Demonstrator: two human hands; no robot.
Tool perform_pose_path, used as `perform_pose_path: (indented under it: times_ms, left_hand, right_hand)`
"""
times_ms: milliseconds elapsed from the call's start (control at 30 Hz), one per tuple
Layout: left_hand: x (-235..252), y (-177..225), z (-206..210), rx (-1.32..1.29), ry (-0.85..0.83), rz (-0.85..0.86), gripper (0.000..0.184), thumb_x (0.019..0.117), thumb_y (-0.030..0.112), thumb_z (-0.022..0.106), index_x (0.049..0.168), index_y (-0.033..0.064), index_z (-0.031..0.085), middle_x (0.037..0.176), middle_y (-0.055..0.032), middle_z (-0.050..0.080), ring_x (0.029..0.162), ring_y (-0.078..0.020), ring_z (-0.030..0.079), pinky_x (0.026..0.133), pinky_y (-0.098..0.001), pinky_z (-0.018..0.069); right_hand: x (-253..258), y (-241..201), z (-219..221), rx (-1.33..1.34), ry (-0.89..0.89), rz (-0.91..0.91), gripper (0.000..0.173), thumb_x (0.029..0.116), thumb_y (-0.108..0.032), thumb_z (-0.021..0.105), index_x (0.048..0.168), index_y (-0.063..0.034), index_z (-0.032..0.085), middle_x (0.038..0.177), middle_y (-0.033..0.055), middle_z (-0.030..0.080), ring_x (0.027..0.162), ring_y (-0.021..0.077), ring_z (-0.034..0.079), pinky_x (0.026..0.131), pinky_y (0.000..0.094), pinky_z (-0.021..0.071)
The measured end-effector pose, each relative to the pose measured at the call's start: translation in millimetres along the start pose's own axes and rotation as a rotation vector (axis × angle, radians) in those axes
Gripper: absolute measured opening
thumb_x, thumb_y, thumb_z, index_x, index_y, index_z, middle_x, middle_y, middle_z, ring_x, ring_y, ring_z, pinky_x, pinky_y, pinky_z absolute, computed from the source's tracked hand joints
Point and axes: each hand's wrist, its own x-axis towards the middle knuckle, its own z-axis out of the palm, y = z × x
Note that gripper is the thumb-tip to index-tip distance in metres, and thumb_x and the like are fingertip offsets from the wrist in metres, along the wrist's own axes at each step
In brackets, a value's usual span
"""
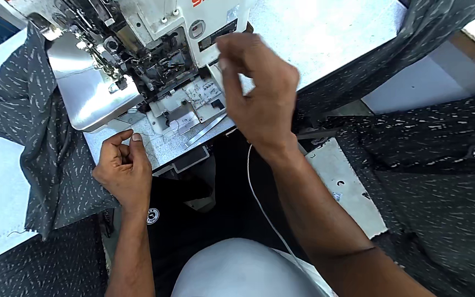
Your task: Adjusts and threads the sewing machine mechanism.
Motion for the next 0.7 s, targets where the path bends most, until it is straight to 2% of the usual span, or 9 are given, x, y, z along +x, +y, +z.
perform_pose_path:
  times_ms: [67, 167, 233, 300, 367, 467, 600, 700]
  left_hand:
    - [1, 1, 0, -0.009, -0.007, -0.001, 0.018, 0.0997, 0.014, 0.066, 0.111, 0.0005, 0.07, 0.064, 0.0073, 0.051, 0.05, 0.0029, 0.042, 0.045, -0.0136, 0.0346]
    - [0, 0, 0, -0.03, -0.004, 0.016, 0.018, 0.0999, 0.013, 0.065, 0.111, -0.0009, 0.069, 0.066, 0.0067, 0.052, 0.051, 0.0032, 0.042, 0.047, -0.0138, 0.0341]
    - [0, -1, 1, -0.047, 0.002, 0.023, 0.017, 0.1, 0.013, 0.065, 0.11, -0.0008, 0.069, 0.066, 0.0068, 0.052, 0.051, 0.0032, 0.042, 0.047, -0.0137, 0.0342]
    - [1, -1, 1, -0.052, 0.008, 0.018, 0.017, 0.0999, 0.013, 0.065, 0.111, -0.0004, 0.069, 0.065, 0.0071, 0.052, 0.05, 0.003, 0.042, 0.046, -0.014, 0.0341]
    - [2, 0, 0, -0.046, 0.012, 0.012, 0.018, 0.1, 0.013, 0.064, 0.111, -0.0004, 0.069, 0.065, 0.0072, 0.05, 0.05, 0.0026, 0.041, 0.046, -0.0146, 0.0329]
    - [2, -2, -2, -0.054, 0.014, 0.008, 0.017, 0.1001, 0.013, 0.065, 0.112, 0.0007, 0.068, 0.065, 0.007, 0.051, 0.05, 0.002, 0.042, 0.045, -0.0144, 0.034]
    - [2, -2, -3, -0.045, 0.022, -0.017, 0.017, 0.0999, 0.013, 0.065, 0.111, 0.0016, 0.069, 0.064, 0.0086, 0.051, 0.049, 0.0029, 0.042, 0.045, -0.0142, 0.0347]
    - [4, -2, -5, -0.092, 0.021, -0.037, 0.016, 0.0996, 0.014, 0.065, 0.111, 0.0026, 0.07, 0.064, 0.0084, 0.05, 0.049, 0.0014, 0.042, 0.045, -0.0147, 0.0342]
  right_hand:
    - [-10, 17, -20, 0.057, 0.114, 0.017, 0.021, 0.1016, -0.001, 0.058, 0.118, 0.01, 0.066, 0.107, 0.0163, 0.073, 0.093, 0.0178, 0.074, 0.08, 0.0329, 0.0637]
    - [-28, 33, -50, -0.015, 0.125, 0.087, 0.019, 0.1027, -0.005, 0.058, 0.116, 0.0069, 0.065, 0.102, 0.0127, 0.073, 0.089, 0.0145, 0.072, 0.078, 0.0304, 0.063]
    - [-38, 33, -63, -0.128, -0.012, 0.056, 0.018, 0.101, -0.009, 0.062, 0.112, 0.0013, 0.072, 0.1, 0.0111, 0.073, 0.089, 0.0157, 0.071, 0.078, 0.0319, 0.0605]
    - [-42, 32, -64, -0.169, -0.214, -0.011, 0.018, 0.1009, -0.016, 0.065, 0.111, -0.0069, 0.077, 0.108, 0.0094, 0.074, 0.1, 0.0215, 0.069, 0.085, 0.0386, 0.0568]
    - [-43, 34, -58, -0.225, -0.347, -0.083, 0.018, 0.1025, -0.022, 0.064, 0.109, -0.0135, 0.078, 0.111, 0.0061, 0.073, 0.103, 0.0239, 0.066, 0.085, 0.041, 0.0523]
    - [-38, 37, -50, -0.331, -0.417, -0.119, 0.018, 0.1036, -0.025, 0.062, 0.108, -0.0178, 0.078, 0.108, 0.0049, 0.072, 0.099, 0.0252, 0.065, 0.08, 0.042, 0.0494]
    - [-38, 37, -42, -0.317, -0.429, -0.164, 0.017, 0.1034, -0.018, 0.061, 0.102, -0.0145, 0.078, 0.1, 0.0076, 0.072, 0.091, 0.0268, 0.066, 0.076, 0.0435, 0.0483]
    - [-45, 30, -42, -0.268, -0.447, -0.256, 0.021, 0.1029, -0.011, 0.056, 0.102, -0.0139, 0.077, 0.099, 0.0084, 0.072, 0.091, 0.0288, 0.066, 0.075, 0.0467, 0.0483]
